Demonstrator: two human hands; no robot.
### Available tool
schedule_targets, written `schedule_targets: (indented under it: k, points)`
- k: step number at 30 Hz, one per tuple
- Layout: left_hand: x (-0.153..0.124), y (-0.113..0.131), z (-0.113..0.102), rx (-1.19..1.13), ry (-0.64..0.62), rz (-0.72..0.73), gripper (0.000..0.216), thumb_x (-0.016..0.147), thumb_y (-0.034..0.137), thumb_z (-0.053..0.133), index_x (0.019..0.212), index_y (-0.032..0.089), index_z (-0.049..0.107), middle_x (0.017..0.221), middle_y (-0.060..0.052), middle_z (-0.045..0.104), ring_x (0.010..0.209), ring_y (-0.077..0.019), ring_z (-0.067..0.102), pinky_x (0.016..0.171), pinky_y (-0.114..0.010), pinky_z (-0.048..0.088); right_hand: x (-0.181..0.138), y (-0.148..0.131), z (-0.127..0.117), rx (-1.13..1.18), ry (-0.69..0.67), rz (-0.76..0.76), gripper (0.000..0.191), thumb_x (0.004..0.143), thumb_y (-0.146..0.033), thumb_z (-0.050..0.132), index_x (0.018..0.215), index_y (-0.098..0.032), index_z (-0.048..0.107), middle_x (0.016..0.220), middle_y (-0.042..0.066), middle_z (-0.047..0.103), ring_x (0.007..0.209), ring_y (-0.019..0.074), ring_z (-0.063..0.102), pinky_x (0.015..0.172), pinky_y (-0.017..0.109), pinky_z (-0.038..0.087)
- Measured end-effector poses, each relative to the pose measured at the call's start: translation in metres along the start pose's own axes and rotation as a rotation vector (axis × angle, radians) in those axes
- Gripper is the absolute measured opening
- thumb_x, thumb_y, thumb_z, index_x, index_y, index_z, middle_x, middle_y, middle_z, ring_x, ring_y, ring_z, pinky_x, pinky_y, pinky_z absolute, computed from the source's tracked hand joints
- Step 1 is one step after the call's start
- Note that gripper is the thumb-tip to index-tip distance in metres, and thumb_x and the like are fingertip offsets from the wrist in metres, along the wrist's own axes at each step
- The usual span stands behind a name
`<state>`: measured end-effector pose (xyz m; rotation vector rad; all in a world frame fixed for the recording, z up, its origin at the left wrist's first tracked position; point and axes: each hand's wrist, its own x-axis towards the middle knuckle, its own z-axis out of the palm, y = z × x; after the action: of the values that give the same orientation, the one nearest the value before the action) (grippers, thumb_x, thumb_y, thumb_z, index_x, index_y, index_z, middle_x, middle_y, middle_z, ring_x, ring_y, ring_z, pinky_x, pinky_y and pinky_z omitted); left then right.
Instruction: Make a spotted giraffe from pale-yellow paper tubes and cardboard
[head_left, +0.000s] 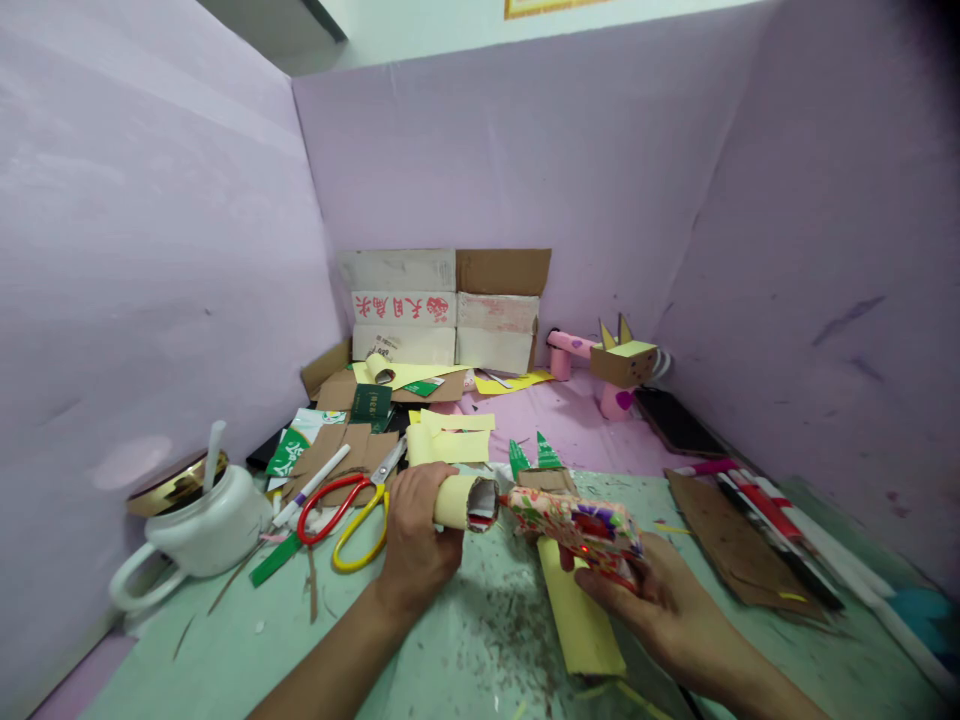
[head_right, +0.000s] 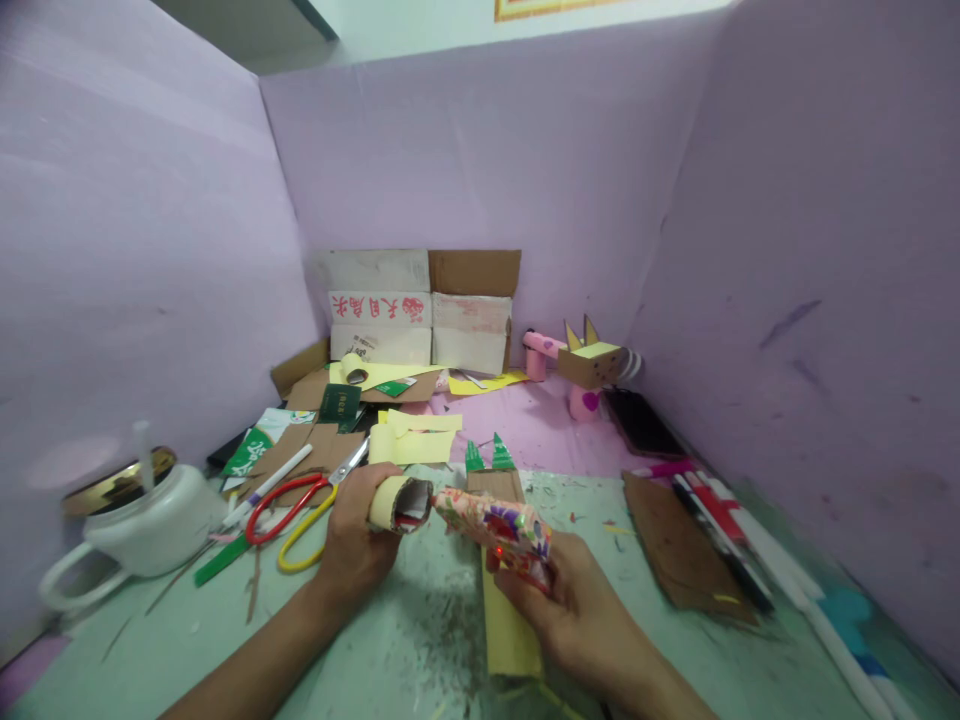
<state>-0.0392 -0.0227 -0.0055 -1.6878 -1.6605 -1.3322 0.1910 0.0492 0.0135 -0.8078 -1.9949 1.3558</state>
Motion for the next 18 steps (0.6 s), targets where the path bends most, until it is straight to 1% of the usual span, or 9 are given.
schedule_targets:
  k: [3,5,8,10,12,15,18]
  points:
    - [0.0001,0.0006,-0.0007,-0.003,-0.009,-0.011,0.031,0.074,0.010,0.056,0.103,0.021,0.054,0.093,-0.007,0.066,0.086,-0.0248,0.061,0.078,-0.039,0.048,-0.0015,-0.0030,0.0014,0.011,0.037,0.018,0.027,0.079,-0.047,0.061,0.079,-0.021,0.067,0.068,0.004,0.064,0.065,0.0226,0.059,0.066,0.034,0.054]
    - [0.0000,0.0001,-0.0008,-0.005,-0.010,-0.020,0.030,0.075,0.010,0.057,0.103,0.020,0.055,0.094,-0.006,0.066,0.087,-0.0247,0.060,0.079,-0.039,0.048,-0.0022,-0.0048,0.0022,0.027,0.027,0.026,0.026,0.079,-0.046,0.062,0.077,-0.021,0.067,0.066,0.003,0.063,0.064,0.0225,0.058,0.068,0.035,0.054]
    - [0.0001,-0.0010,-0.0004,-0.007,-0.006,-0.024,0.031,0.075,0.010,0.058,0.104,0.020,0.055,0.094,-0.006,0.066,0.088,-0.0249,0.060,0.080,-0.040,0.047,-0.0026,-0.0074,0.0027,0.049,0.016,0.033,0.023,0.079,-0.043,0.062,0.080,-0.021,0.068,0.065,0.002,0.063,0.063,0.0224,0.059,0.071,0.037,0.055]
    - [0.0001,-0.0014,-0.0001,-0.011,-0.006,-0.030,0.031,0.074,0.010,0.058,0.103,0.021,0.055,0.094,-0.006,0.065,0.088,-0.0250,0.060,0.079,-0.040,0.047,-0.0027,-0.0090,0.0029,0.048,0.019,0.027,0.023,0.078,-0.042,0.063,0.083,-0.021,0.069,0.067,0.003,0.064,0.067,0.0241,0.061,0.072,0.037,0.055]
    - [-0.0001,-0.0016,0.0003,-0.015,-0.007,-0.037,0.032,0.073,0.009,0.059,0.103,0.021,0.055,0.094,-0.006,0.065,0.088,-0.0250,0.060,0.079,-0.040,0.047,-0.0030,-0.0100,0.0033,0.040,0.025,0.027,0.024,0.078,-0.044,0.064,0.082,-0.020,0.069,0.069,0.004,0.066,0.070,0.0255,0.063,0.070,0.036,0.055]
    - [-0.0004,-0.0015,0.0003,-0.016,-0.006,-0.041,0.034,0.072,0.008,0.059,0.103,0.021,0.054,0.095,-0.006,0.065,0.089,-0.0252,0.060,0.079,-0.040,0.047,-0.0038,-0.0098,0.0044,0.052,0.029,0.040,0.027,0.077,-0.044,0.065,0.085,-0.020,0.071,0.071,0.004,0.068,0.069,0.0251,0.063,0.066,0.035,0.056]
    - [-0.0003,-0.0009,-0.0005,-0.016,-0.007,-0.047,0.033,0.072,0.007,0.057,0.102,0.021,0.054,0.094,-0.006,0.065,0.087,-0.0248,0.060,0.078,-0.039,0.046,-0.0047,-0.0093,0.0057,0.080,0.022,0.059,0.030,0.076,-0.045,0.066,0.088,-0.018,0.072,0.076,0.005,0.071,0.072,0.0251,0.065,0.068,0.034,0.056]
